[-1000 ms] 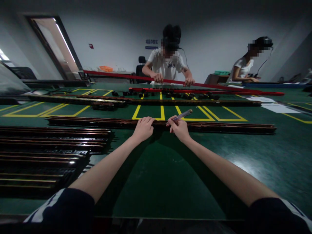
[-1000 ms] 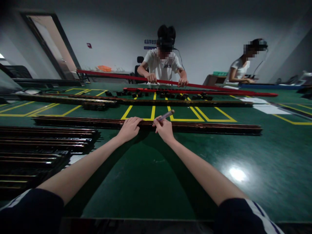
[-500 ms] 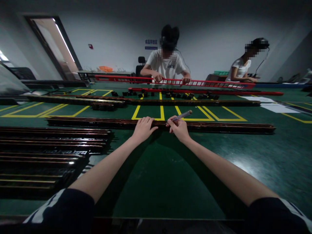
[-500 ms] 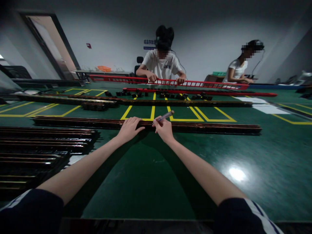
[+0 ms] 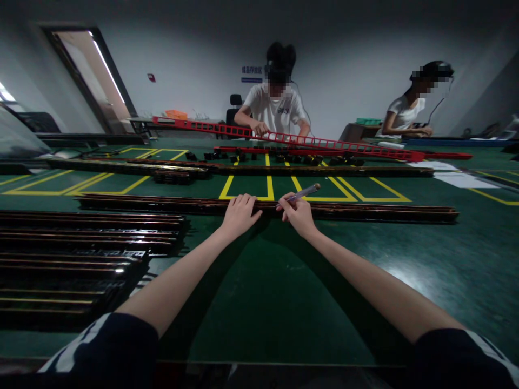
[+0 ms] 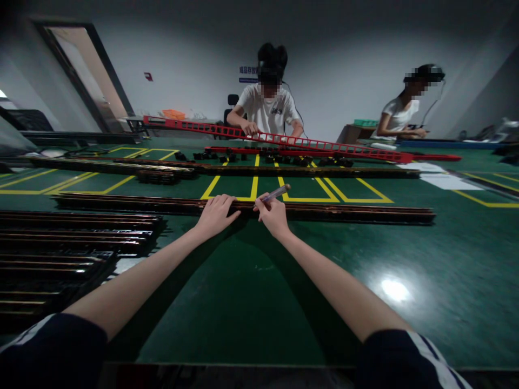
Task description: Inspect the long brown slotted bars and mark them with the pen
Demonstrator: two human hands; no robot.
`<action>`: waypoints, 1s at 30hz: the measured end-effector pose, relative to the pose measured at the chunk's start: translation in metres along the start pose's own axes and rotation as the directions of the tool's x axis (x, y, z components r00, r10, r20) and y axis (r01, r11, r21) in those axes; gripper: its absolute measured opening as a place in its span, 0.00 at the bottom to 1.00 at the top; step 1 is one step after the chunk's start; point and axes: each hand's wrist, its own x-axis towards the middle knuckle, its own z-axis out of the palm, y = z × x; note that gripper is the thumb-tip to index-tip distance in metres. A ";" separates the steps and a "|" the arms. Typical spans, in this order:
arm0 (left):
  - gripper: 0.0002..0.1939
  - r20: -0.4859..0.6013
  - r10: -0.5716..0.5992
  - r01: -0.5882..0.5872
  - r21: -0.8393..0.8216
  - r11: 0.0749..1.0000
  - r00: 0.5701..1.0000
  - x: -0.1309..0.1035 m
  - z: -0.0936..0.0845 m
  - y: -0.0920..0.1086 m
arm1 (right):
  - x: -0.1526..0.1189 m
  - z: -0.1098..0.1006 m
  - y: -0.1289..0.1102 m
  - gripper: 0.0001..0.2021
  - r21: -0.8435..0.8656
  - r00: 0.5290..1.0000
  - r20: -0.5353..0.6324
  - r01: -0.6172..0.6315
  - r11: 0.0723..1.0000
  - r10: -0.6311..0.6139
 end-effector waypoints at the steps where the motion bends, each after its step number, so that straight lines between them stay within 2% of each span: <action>1: 0.20 -0.004 -0.002 0.002 0.004 1.000 1.000 0.000 0.000 0.000 | 0.000 0.000 0.000 0.18 0.004 1.000 -0.001 0.000 1.000 0.000; 6: 0.20 -0.002 -0.020 0.020 0.011 1.000 1.000 0.000 -0.001 0.001 | -0.001 -0.001 -0.001 0.19 0.020 1.000 0.020 0.005 1.000 -0.005; 13: 0.20 -0.010 -0.029 0.029 0.020 0.999 1.000 -0.001 -0.001 0.002 | -0.002 0.000 -0.005 0.22 0.041 0.999 -0.038 -0.004 0.999 0.005; 17: 0.20 -0.012 -0.051 0.051 0.013 0.999 0.999 0.000 -0.002 0.002 | -0.002 0.001 -0.006 0.22 0.034 1.000 -0.029 -0.008 0.999 0.009; 30: 0.19 -0.062 -0.013 0.014 0.015 1.000 0.998 -0.003 0.004 0.000 | -0.001 0.001 -0.005 0.19 -0.019 1.000 -0.031 -0.001 1.000 0.000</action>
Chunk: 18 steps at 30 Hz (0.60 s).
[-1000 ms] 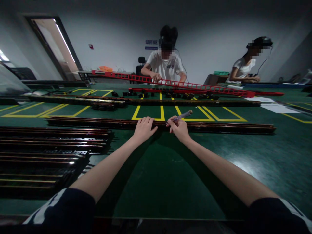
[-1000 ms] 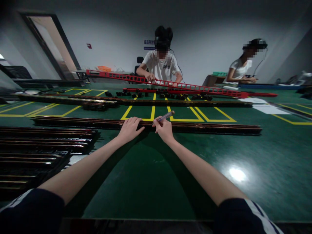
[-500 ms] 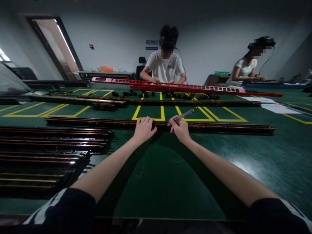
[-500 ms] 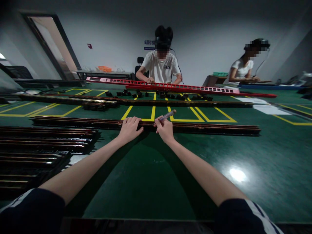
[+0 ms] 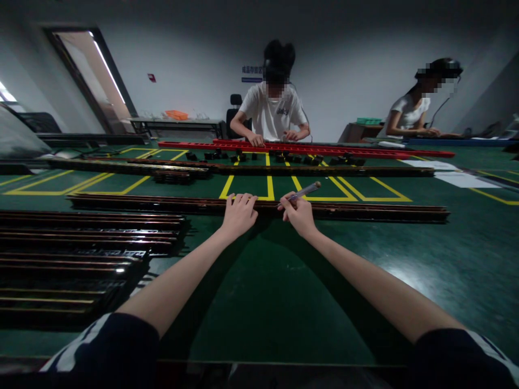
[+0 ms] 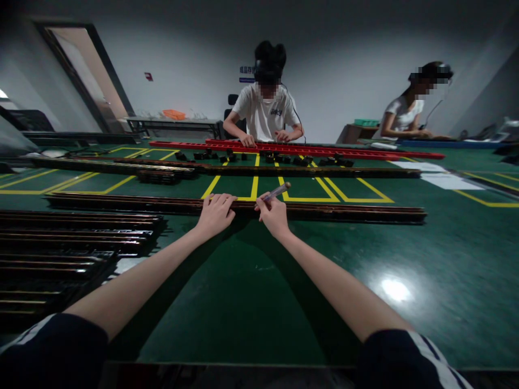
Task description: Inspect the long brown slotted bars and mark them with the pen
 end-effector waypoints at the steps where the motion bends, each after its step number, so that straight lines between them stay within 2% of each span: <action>1: 0.20 0.005 0.007 -0.007 0.000 1.000 1.000 0.000 0.000 0.000 | 0.000 0.000 0.001 0.19 -0.001 1.000 0.008 0.002 1.000 -0.002; 7: 0.22 0.029 0.039 -0.039 -0.003 0.999 0.999 0.000 0.000 0.000 | 0.001 -0.002 0.004 0.19 0.007 0.999 0.042 0.024 1.000 -0.024; 18: 0.22 0.042 0.038 -0.037 -0.025 0.999 0.998 0.000 -0.002 0.001 | -0.001 -0.003 0.003 0.22 0.002 1.000 -0.019 0.000 1.000 0.000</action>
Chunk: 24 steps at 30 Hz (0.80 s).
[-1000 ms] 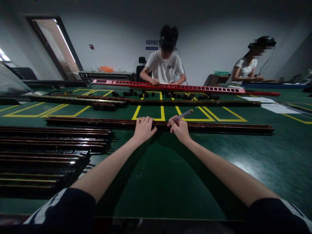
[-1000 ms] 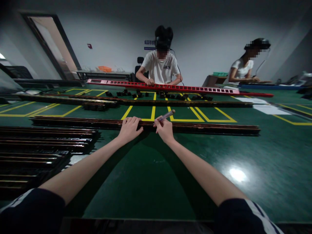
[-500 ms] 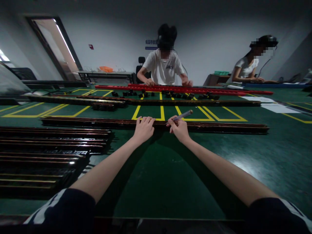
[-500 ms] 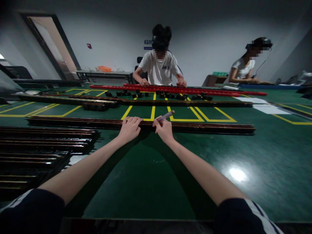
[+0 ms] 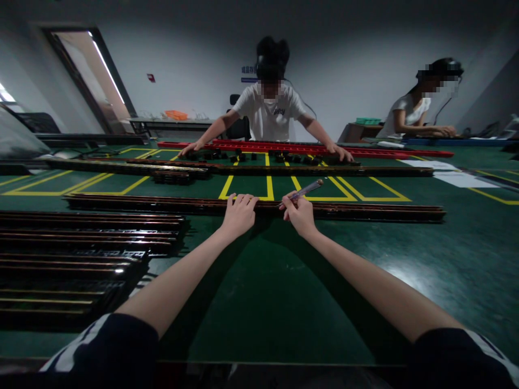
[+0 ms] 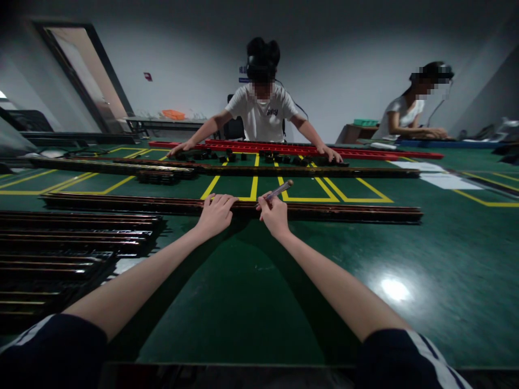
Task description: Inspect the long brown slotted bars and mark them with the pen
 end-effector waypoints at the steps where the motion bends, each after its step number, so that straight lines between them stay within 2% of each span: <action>1: 0.23 -0.001 -0.002 0.002 -0.001 1.000 1.000 0.000 0.000 0.000 | 0.000 0.000 0.000 0.22 -0.002 1.000 0.006 -0.002 1.000 0.002; 6: 0.23 0.010 -0.027 0.027 0.002 1.000 1.000 0.000 -0.002 0.002 | -0.001 0.001 -0.001 0.21 -0.006 0.998 0.055 0.006 1.000 -0.005; 13: 0.24 0.039 -0.053 0.053 0.002 0.999 0.998 0.000 -0.007 0.004 | 0.000 0.003 -0.003 0.20 0.021 0.999 -0.032 0.004 1.000 -0.003; 19: 0.24 0.046 -0.061 0.063 -0.031 0.998 0.997 0.001 -0.007 0.002 | 0.001 -0.001 0.003 0.20 0.020 0.999 0.053 0.002 1.000 -0.003; 24: 0.23 0.028 -0.042 0.043 -0.046 0.998 0.999 0.000 -0.005 -0.001 | 0.001 0.000 0.004 0.20 0.042 0.999 0.049 -0.010 0.999 0.008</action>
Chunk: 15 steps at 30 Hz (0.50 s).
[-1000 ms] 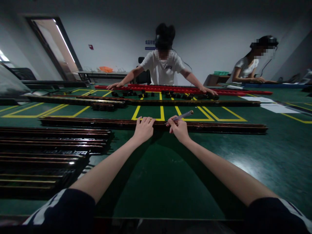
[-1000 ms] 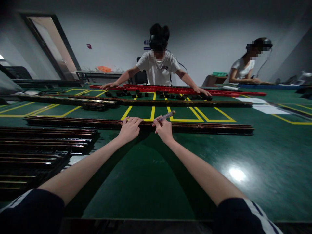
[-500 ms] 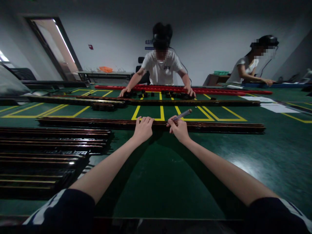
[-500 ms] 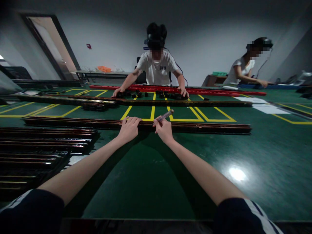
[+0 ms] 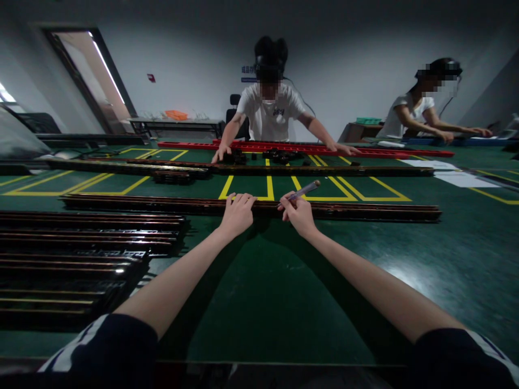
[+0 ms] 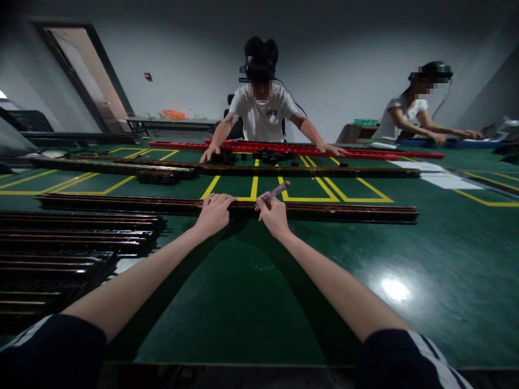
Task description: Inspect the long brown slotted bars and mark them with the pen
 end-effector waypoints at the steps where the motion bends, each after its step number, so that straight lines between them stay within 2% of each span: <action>1: 0.22 -0.002 -0.001 0.001 -0.007 1.000 1.000 0.000 0.000 0.000 | 0.000 0.000 -0.001 0.21 0.001 1.000 -0.006 -0.004 1.000 0.004; 15: 0.20 -0.003 -0.004 0.004 0.021 1.000 1.000 0.001 0.002 -0.001 | -0.001 0.004 -0.006 0.21 -0.002 0.999 -0.037 -0.029 1.000 0.029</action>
